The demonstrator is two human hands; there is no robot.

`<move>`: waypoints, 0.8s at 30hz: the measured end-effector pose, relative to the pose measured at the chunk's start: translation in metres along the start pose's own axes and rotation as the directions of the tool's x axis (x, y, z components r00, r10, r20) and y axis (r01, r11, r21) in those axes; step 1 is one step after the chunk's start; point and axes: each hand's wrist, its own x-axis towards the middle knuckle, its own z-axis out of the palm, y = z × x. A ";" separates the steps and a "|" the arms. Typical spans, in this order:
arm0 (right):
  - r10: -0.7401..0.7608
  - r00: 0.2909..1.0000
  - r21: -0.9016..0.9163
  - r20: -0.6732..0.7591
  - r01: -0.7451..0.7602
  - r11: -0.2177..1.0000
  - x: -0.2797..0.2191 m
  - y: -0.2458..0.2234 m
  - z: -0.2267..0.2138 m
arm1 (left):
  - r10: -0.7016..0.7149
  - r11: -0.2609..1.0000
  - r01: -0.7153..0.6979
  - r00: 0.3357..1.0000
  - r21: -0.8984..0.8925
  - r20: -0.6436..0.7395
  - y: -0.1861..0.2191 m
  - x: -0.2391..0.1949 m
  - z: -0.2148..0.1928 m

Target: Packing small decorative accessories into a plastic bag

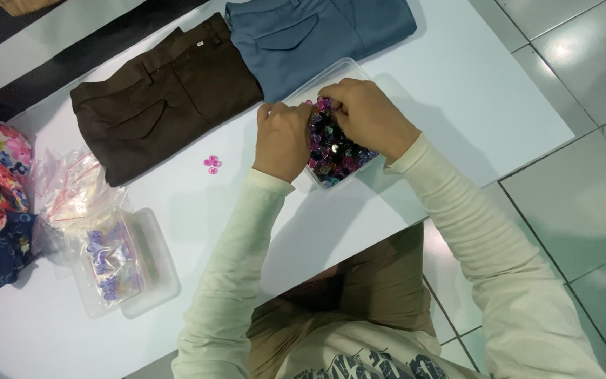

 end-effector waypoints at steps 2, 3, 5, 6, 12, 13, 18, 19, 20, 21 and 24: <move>0.001 1.000 0.034 -0.014 0.000 0.999 -0.003 -0.007 -0.005 | -0.012 0.999 0.011 1.000 -0.047 -0.014 0.002 0.002 -0.007; 0.002 1.000 0.069 -0.029 0.000 0.998 -0.005 -0.010 -0.008 | -0.023 0.995 0.021 0.999 -0.093 -0.027 0.003 0.004 -0.011; 0.011 1.000 0.069 -0.019 -0.010 0.998 -0.005 -0.007 -0.005 | -0.013 0.993 0.010 0.999 -0.116 -0.030 0.003 0.005 -0.011; 0.021 1.000 0.070 -0.011 -0.020 0.997 -0.005 -0.006 -0.004 | -0.002 0.990 -0.002 0.999 -0.139 -0.032 0.003 0.005 -0.011; 0.014 0.999 -0.048 -0.039 -0.016 0.999 0.000 0.013 0.004 | -0.031 0.963 0.021 0.999 -0.268 -0.030 -0.003 0.006 0.001; 0.014 0.999 -0.048 -0.038 -0.016 0.999 0.000 0.014 0.004 | -0.032 0.963 0.022 0.999 -0.268 -0.030 -0.001 0.005 -0.001; 0.014 0.997 -0.119 0.072 -0.005 0.993 -0.003 -0.015 -0.003 | -0.010 0.999 0.006 0.997 -0.041 -0.080 0.008 0.004 -0.008; 0.016 0.997 -0.121 0.071 -0.007 0.993 -0.003 -0.016 -0.001 | -0.008 0.999 0.004 0.997 -0.043 -0.080 0.010 0.007 -0.007; -0.014 0.997 -0.182 0.070 0.027 0.983 -0.002 -0.017 0.001 | -0.023 1.000 0.023 0.998 -0.004 -0.054 0.013 0.008 -0.006; -0.045 0.996 -0.243 0.071 0.061 0.968 -0.002 -0.019 0.004 | -0.040 0.999 0.041 0.999 0.035 -0.030 0.014 0.009 -0.006; -0.018 0.999 -0.238 0.027 0.024 0.971 -0.003 0.003 0.017 | -0.005 1.000 0.006 0.999 0.026 -0.042 0.009 0.008 0.004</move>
